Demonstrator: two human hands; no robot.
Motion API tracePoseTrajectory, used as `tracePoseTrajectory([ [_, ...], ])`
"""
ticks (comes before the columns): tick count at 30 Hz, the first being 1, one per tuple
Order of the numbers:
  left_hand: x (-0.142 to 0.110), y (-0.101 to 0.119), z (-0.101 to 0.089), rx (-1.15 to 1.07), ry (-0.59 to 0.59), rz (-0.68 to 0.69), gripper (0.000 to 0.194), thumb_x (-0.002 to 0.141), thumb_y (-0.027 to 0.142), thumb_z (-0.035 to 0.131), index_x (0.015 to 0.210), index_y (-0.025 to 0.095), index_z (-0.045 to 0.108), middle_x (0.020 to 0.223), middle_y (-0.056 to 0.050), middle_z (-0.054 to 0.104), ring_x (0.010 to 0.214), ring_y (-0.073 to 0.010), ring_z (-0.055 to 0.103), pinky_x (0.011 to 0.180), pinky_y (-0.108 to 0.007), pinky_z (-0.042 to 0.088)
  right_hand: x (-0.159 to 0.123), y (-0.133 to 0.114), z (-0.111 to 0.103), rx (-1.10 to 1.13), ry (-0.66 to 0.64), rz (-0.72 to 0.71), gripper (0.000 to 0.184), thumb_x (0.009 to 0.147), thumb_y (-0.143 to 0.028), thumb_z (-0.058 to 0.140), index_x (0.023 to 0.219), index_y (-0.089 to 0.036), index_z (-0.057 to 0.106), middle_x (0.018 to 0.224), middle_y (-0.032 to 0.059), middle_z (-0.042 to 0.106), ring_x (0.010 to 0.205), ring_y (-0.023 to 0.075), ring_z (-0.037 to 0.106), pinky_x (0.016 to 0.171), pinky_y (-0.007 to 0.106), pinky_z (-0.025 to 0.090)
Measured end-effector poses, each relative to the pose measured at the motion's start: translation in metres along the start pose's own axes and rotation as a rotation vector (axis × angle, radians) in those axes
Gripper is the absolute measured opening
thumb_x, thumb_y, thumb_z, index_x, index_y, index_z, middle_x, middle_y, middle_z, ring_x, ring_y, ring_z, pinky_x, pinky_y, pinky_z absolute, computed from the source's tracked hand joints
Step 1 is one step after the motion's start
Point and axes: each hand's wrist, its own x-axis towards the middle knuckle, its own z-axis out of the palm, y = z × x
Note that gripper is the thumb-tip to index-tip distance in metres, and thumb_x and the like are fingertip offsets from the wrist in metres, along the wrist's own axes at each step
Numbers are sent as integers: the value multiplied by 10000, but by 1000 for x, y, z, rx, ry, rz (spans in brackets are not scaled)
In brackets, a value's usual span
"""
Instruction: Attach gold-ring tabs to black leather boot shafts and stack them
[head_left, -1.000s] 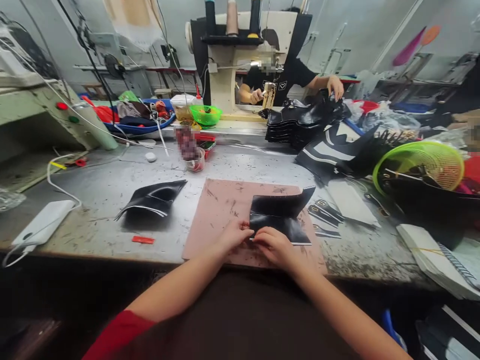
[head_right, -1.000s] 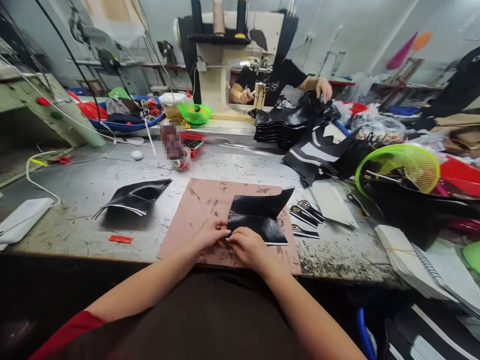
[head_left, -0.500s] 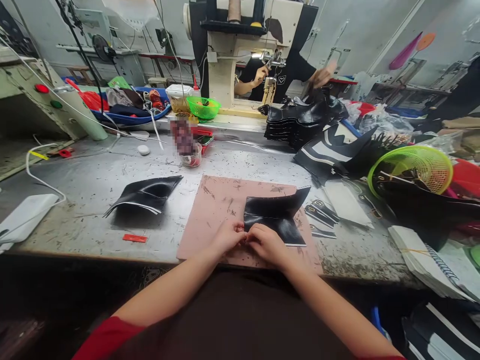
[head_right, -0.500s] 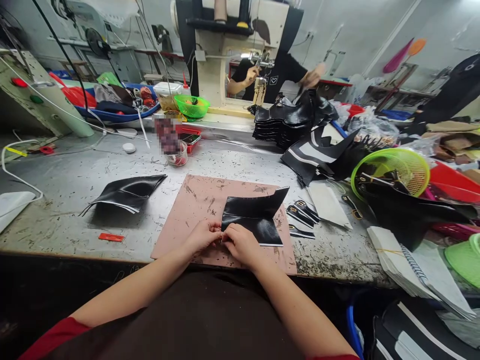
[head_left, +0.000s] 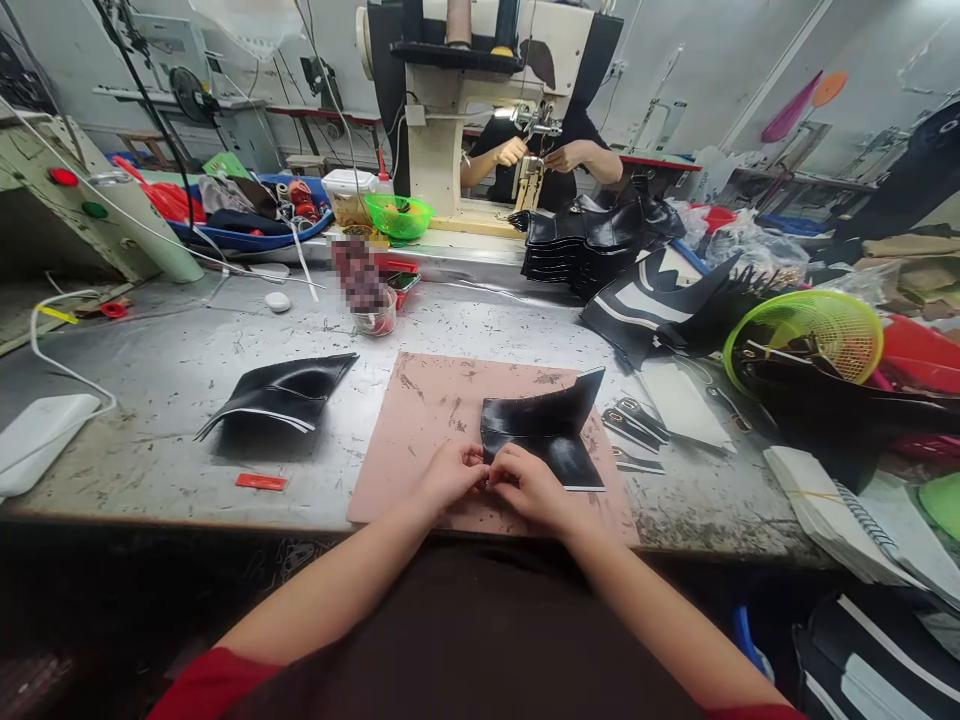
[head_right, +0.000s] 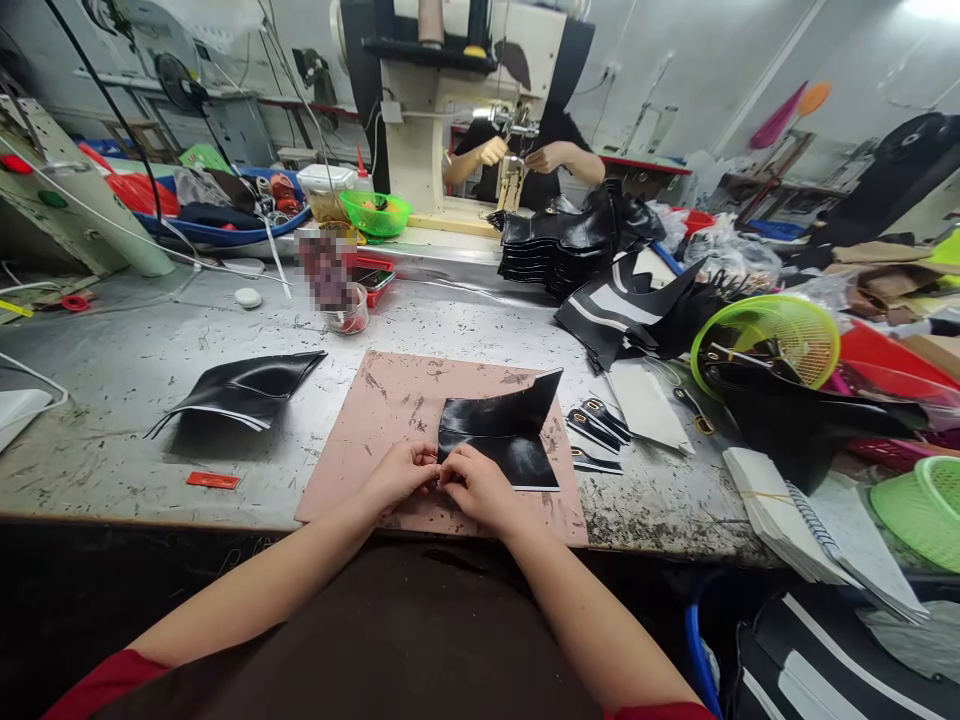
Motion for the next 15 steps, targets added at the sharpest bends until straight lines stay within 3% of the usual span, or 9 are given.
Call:
tracePoseTrajectory([
  [7,2,-4,0,17,17,0,145,581,107,611,708,141,550,503,70,524,431,-70,505,412,-166,398,0,2,2,23,2,-11,180,668,-15,500,648,-193,513,769,1,477,707,121,486,635,238,411],
  [10,2,-4,1,16,56,9,170,575,118,633,725,145,557,504,74,512,437,-72,504,419,-173,415,-7,1,-1,115,53,0,116,706,-90,502,670,-199,485,842,25,534,725,129,500,630,252,418],
  [12,2,-3,2,20,74,17,173,564,120,645,715,145,564,501,72,506,440,-73,499,419,-178,422,-17,5,-7,239,105,88,82,759,-187,494,704,-208,437,863,37,587,710,131,525,627,266,433],
  [15,2,1,1,34,89,30,179,552,136,650,711,143,571,517,57,520,463,-82,508,421,-181,425,-41,24,-27,347,286,275,194,796,-381,463,741,-225,362,705,13,607,600,128,536,560,268,445],
])
